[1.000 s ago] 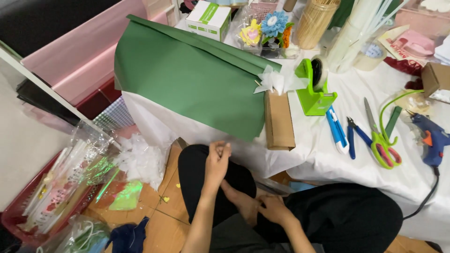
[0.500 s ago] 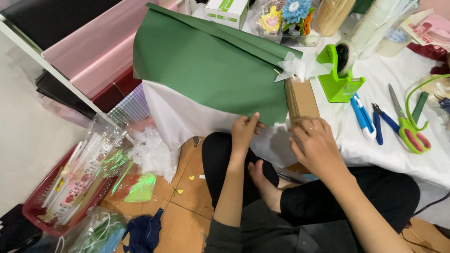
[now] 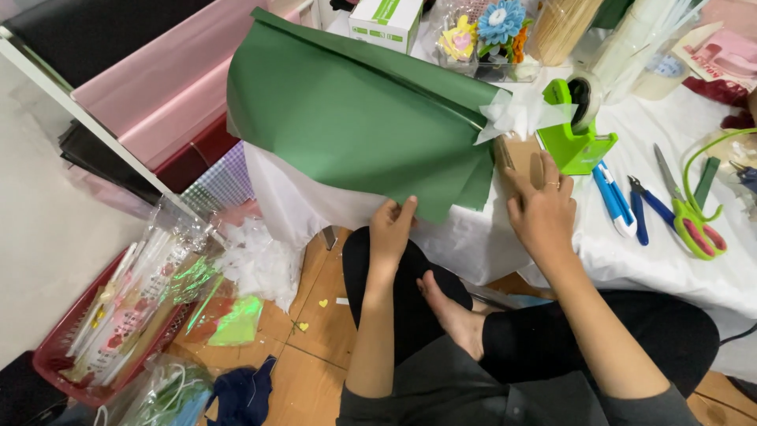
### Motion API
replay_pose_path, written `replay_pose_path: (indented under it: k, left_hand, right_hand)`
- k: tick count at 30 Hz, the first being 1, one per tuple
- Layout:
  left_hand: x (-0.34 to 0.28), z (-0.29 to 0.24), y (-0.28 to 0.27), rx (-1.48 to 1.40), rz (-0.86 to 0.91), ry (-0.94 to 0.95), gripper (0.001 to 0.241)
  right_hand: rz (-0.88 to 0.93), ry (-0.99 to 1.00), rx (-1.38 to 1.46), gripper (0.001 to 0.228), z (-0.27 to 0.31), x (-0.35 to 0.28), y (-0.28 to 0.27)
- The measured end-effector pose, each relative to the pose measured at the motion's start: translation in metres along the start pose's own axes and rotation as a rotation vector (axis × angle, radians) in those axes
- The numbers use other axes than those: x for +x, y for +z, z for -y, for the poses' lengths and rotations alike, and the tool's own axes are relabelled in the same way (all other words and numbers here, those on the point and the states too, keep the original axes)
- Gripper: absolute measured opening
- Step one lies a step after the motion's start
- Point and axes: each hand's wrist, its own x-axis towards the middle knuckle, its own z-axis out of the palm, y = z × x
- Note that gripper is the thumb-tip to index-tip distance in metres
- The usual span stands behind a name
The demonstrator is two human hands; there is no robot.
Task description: The person places tissue paper into a small cardboard box and then cuts a large sheet of green wrapping paper using a utility knife. They fold the paper and wrap it around the box, securing it with tape.
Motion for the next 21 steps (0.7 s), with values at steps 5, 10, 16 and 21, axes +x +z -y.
replay_pose_path:
  k: [5,10,16,21]
  left_hand:
    - [0.001,0.028,-0.034,-0.023,-0.143,0.13,0.025]
    - [-0.05,-0.001,-0.048,-0.163,-0.208,0.184,0.014]
    - [-0.127,-0.116,-0.027,-0.37,-0.105,0.215,0.015]
    - [-0.151,-0.079,0.019,-0.29,0.148,0.299,0.026]
  right_hand:
    - [-0.115,-0.021,0.242,0.052,-0.019,-0.008,0.003]
    - [0.018,0.068,0.043,0.044,-0.031,0.001,0.022]
    - [-0.069,0.085,0.627,0.034,-0.018,-0.018,0.031]
    - [0.335,0.612,1.674,0.063,0.01,-0.03,-0.059]
